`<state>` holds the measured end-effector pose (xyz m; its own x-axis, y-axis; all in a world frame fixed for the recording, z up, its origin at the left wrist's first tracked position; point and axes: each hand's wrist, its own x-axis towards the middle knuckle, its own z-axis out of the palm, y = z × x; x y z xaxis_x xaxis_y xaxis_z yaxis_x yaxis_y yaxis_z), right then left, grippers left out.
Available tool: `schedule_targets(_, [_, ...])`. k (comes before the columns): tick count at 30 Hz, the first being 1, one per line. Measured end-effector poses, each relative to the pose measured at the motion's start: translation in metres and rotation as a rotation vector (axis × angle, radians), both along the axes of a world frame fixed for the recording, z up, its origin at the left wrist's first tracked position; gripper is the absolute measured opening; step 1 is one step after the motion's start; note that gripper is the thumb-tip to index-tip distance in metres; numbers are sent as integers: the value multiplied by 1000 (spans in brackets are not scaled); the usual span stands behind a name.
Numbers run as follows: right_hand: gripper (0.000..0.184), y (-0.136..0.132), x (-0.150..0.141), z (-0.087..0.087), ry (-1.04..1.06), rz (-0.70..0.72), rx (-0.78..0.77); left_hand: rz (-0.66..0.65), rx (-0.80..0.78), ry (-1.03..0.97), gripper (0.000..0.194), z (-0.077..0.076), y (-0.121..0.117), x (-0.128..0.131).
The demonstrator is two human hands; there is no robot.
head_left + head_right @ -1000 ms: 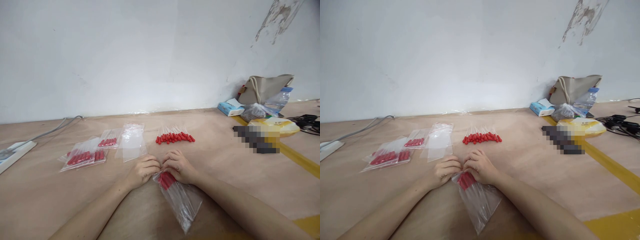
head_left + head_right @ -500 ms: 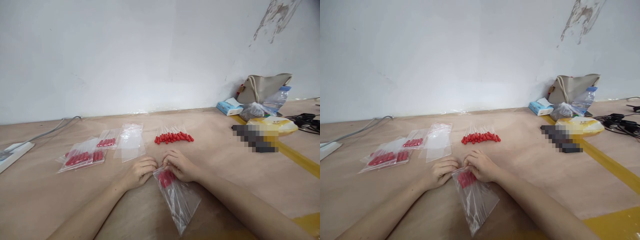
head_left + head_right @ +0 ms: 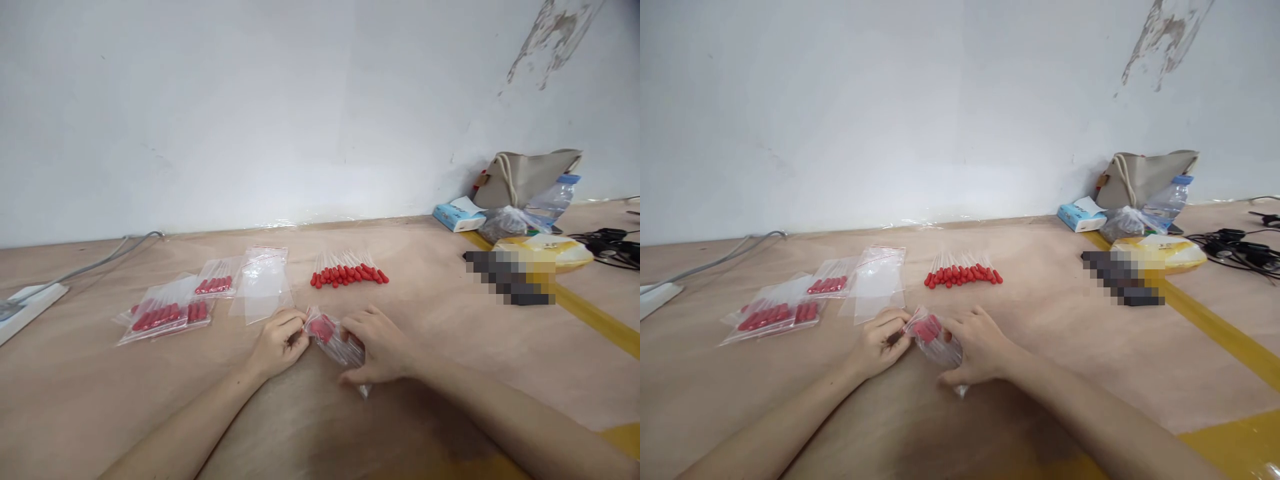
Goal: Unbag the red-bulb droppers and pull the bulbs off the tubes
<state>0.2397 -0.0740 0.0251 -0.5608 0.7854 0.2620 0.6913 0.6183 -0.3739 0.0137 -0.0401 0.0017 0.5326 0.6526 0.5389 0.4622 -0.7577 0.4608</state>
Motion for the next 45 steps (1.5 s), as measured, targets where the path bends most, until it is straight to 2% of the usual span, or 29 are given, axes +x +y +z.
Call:
schedule_targets(4, [23, -4, 16, -14, 18, -83, 23, -79, -138, -7, 11, 8, -6, 0])
schedule_targets(7, [23, 0, 28, -29, 119, -129, 55, -122, -249, -16, 19, 11, -6, -1])
schedule_targets(10, [27, 6, 34, -41, 203, -132, 63, -69, -335, -52, 24, 6, -2, 0])
schedule_targets(14, [28, 11, 36, -49, 212, -114, 100, -43, -497, -89, 23, -1, 0, 2])
schedule_targets(19, [28, 12, 32, -49, 140, -92, 165, 68, -656, -141, 34, 4, -3, 10])
schedule_targets(23, [31, 11, 27, -45, 57, -77, 184, 121, -633, -101, 39, 4, -4, 13])
schedule_targets(26, [31, 11, 26, -44, 18, -59, 209, 122, -574, -74, 35, 3, -5, 14])
schedule_targets(31, [36, 13, 30, -46, 74, 0, 164, -18, -291, -7, 17, 9, -9, 14])
schedule_targets(34, [40, 12, 36, -46, 109, 35, 104, -60, -180, 42, 17, 9, -8, 11])
schedule_targets(37, [40, 11, 41, -42, 143, 12, 42, -72, -124, 47, 18, 6, -7, 8])
schedule_targets(41, [37, 11, 46, -38, 173, -31, -7, -62, -135, 14, 20, 7, -6, 3])
schedule_targets(45, [36, 12, 46, -38, 197, -38, -33, -68, -338, -36, 10, 19, 6, -13])
